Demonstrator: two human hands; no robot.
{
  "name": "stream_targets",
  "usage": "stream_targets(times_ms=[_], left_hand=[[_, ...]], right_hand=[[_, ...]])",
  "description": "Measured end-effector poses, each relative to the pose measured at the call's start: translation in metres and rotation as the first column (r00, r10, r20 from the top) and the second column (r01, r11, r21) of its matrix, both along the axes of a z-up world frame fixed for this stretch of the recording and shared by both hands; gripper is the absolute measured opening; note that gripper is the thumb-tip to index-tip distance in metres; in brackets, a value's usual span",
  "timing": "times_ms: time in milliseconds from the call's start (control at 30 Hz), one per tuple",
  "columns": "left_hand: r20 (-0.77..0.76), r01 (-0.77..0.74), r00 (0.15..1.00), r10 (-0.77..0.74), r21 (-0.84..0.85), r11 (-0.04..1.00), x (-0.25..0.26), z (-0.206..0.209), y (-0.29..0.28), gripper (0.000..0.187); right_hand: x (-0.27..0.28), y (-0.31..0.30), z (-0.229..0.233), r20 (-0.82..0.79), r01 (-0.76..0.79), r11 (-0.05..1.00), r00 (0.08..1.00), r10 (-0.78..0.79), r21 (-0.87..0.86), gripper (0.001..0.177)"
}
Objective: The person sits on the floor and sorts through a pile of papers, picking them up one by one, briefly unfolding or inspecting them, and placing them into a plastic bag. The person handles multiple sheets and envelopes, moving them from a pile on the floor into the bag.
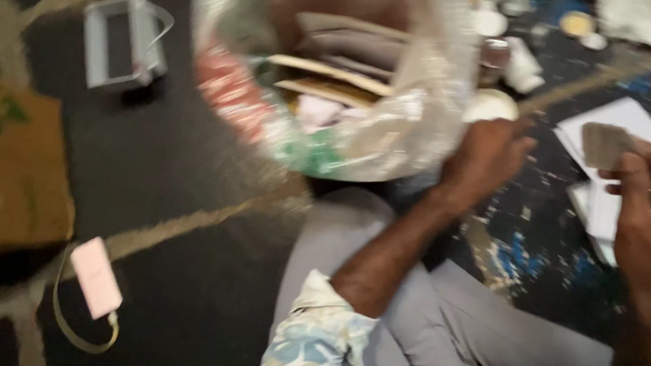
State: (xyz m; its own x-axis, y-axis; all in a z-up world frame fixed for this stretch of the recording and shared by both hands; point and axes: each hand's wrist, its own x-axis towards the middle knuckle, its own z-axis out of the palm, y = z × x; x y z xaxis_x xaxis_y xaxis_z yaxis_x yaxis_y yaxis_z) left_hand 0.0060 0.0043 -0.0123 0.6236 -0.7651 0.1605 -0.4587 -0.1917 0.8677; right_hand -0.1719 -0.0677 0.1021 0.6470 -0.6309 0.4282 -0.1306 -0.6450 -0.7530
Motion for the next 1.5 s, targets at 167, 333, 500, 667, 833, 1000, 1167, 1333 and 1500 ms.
stream_targets(times_ms=[167, 333, 500, 667, 833, 1000, 1167, 1333, 1500], left_hand=[[0.104, -0.091, 0.986, 0.131, -0.322, 0.942, -0.005, -0.046, -0.039, 0.04], [0.11, -0.078, 0.985, 0.136, -0.42, 0.904, -0.005, -0.056, -0.051, 0.041], [-0.012, -0.001, 1.0, -0.005, -0.395, 0.919, -0.026, -0.06, -0.021, 0.039], [-0.068, 0.091, 0.989, -0.128, -0.396, 0.914, -0.039, -0.058, -0.008, 0.037], [-0.092, 0.103, 0.985, -0.146, -0.366, 0.925, -0.037, -0.066, -0.006, 0.035], [-0.078, -0.019, 0.997, -0.007, -0.33, 0.944, -0.037, -0.071, -0.011, 0.033], [0.01, -0.052, 0.998, 0.059, -0.345, 0.937, -0.029, -0.051, -0.019, 0.031], [0.141, 0.089, 0.989, -0.044, -0.334, 0.938, -0.022, -0.021, -0.009, 0.029], [0.261, 0.007, 0.965, 0.033, -0.15, 0.989, -0.001, 0.003, -0.001, 0.03]], right_hand=[[0.08, 0.065, 0.073, -0.047, -0.268, 0.872, 0.961, 0.273, -0.409, 0.013], [0.164, 0.099, 0.098, -0.251, -0.415, 0.572, 0.904, 0.345, -0.708, 0.024], [0.229, 0.094, 0.04, -0.289, -0.608, 0.605, 0.787, 0.546, -0.514, 0.017], [0.259, 0.061, -0.028, -0.395, -0.638, 0.672, 0.766, 0.507, -0.376, 0.003], [0.265, 0.049, -0.054, -0.411, -0.609, 0.688, 0.787, 0.46, -0.394, 0.013], [0.233, 0.063, -0.033, -0.354, -0.511, 0.791, 0.847, 0.397, -0.336, 0.02], [0.173, 0.089, 0.041, -0.281, -0.452, 0.723, 0.892, 0.354, -0.523, 0.028], [0.108, 0.094, 0.088, -0.2, -0.339, 0.709, 0.94, 0.275, -0.619, 0.038], [0.049, 0.057, 0.053, -0.14, -0.118, 0.853, 0.989, 0.053, -0.508, 0.035]])
